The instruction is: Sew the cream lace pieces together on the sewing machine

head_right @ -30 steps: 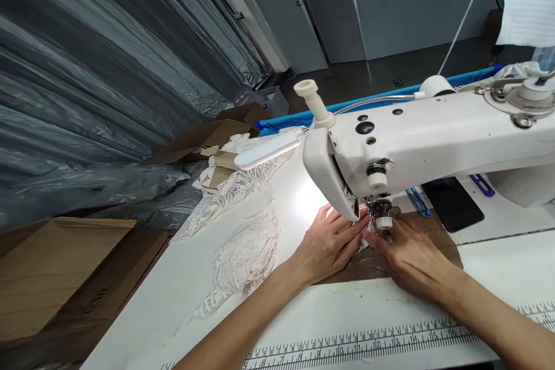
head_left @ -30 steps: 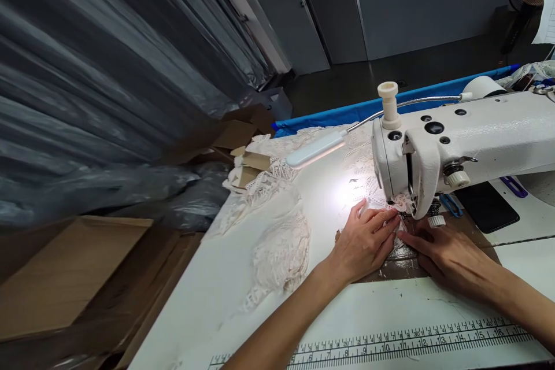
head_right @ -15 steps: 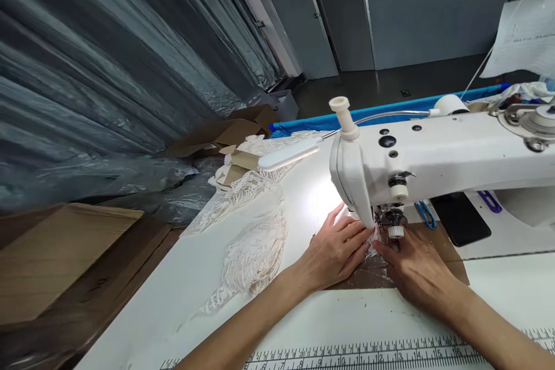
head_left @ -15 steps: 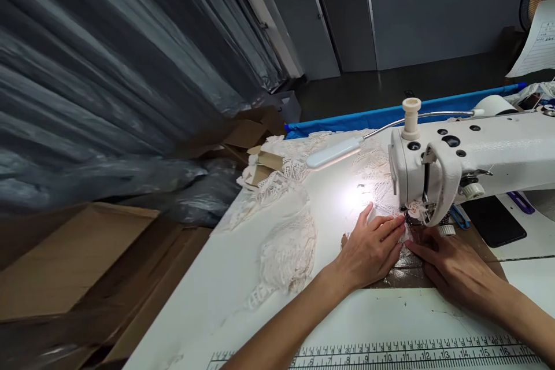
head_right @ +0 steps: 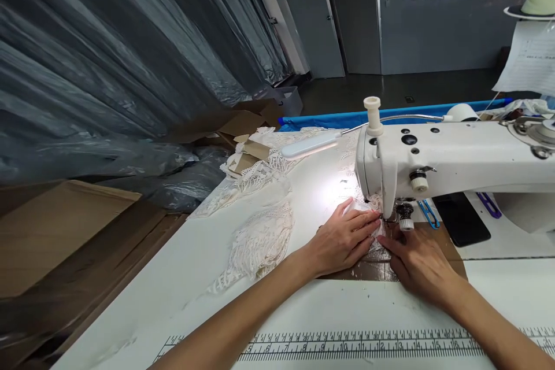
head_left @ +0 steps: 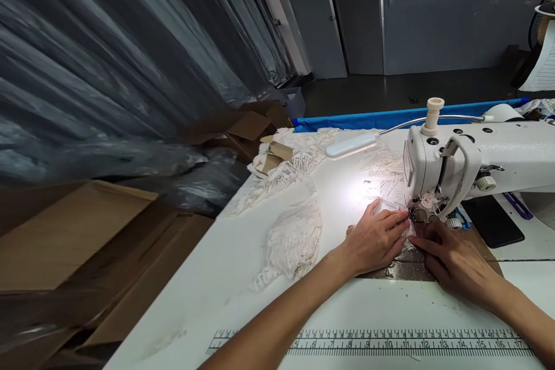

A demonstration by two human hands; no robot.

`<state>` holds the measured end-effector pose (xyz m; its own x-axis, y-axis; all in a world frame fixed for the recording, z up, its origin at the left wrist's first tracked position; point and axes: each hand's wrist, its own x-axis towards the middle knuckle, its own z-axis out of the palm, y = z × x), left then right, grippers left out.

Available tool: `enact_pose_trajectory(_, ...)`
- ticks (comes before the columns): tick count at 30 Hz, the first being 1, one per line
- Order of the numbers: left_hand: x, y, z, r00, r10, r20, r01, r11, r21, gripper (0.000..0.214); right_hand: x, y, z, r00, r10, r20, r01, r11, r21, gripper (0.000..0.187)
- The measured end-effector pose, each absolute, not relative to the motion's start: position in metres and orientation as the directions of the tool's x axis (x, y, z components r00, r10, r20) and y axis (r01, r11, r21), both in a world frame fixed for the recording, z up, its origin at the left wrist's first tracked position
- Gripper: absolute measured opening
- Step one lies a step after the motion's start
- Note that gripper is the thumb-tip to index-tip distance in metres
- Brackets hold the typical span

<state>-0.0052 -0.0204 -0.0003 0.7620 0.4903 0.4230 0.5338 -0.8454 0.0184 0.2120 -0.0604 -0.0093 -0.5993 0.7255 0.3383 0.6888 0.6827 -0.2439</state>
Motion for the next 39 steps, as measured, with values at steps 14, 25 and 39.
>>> enact_pose_trajectory(14, -0.001, -0.026, -0.004, 0.767, 0.465, 0.442, 0.538, -0.842, -0.048, 0.027, 0.214, -0.060, -0.007, -0.612, 0.722, 0.323, 0.688, 0.687, -0.233, 0.040)
enact_pose_trajectory(25, 0.001, -0.022, -0.001, 0.759, 0.523, 0.387, 0.575, -0.818, -0.021, 0.029, 0.206, -0.057, -0.005, -0.607, 0.723, 0.331, 0.742, 0.665, -0.091, 0.040)
enact_pose_trajectory(39, 0.000, -0.018, 0.005, 0.698, 0.548, 0.461, 0.614, -0.789, 0.007, 0.026, 0.220, -0.053, -0.003, -0.485, 0.845, 0.226, 0.713, 0.531, -0.458, 0.039)
